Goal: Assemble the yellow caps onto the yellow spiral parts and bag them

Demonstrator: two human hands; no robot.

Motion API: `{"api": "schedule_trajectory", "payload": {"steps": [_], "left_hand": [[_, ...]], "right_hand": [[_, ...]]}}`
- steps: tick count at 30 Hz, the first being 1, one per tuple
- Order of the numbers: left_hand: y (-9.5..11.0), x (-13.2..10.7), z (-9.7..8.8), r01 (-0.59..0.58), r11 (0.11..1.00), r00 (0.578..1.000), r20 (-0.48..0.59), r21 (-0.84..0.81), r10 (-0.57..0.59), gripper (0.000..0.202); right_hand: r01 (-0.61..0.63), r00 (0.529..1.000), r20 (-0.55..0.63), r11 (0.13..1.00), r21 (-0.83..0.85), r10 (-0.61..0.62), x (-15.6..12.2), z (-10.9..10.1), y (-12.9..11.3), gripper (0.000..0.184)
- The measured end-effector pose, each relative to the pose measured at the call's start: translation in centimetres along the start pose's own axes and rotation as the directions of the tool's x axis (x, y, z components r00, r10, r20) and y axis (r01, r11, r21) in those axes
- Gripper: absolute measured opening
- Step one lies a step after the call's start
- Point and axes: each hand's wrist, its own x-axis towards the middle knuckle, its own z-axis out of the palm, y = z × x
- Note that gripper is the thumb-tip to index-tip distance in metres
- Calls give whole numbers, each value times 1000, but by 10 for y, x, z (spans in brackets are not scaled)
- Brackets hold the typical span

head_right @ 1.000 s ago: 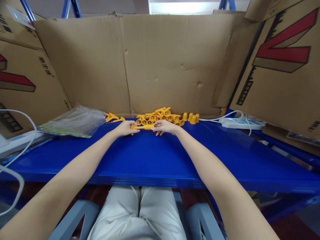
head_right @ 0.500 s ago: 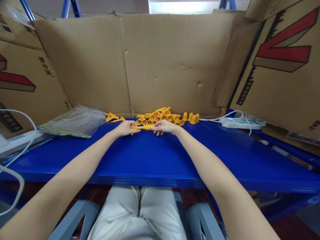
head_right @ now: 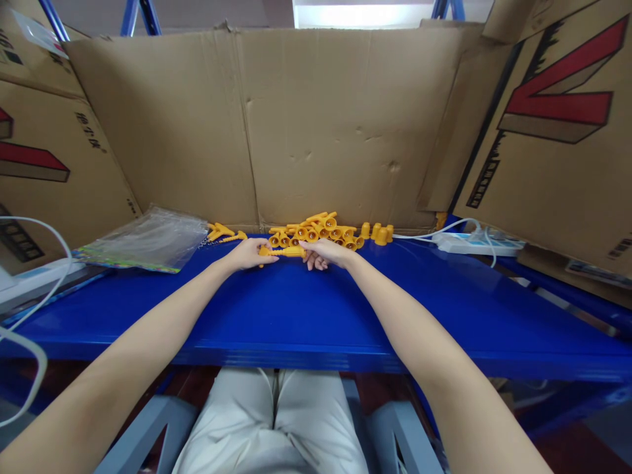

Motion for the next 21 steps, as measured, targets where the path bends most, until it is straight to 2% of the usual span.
{"api": "schedule_trajectory", "payload": {"steps": [8,15,21], "left_hand": [[-2,1,1,-6,1000,1000,23,4,6,38],[-4,2,2,-41,998,999,-13,41,41,39],[-3,3,1,-20,999,1000,-21,48,21,40]], "right_hand": [[-66,997,-28,998,9,66,-1,3,-3,52],[-79,996,-50,997,8,80,-1,5,-4,55],[-101,992,-69,995,11,102,-4,8,-7,57]]}}
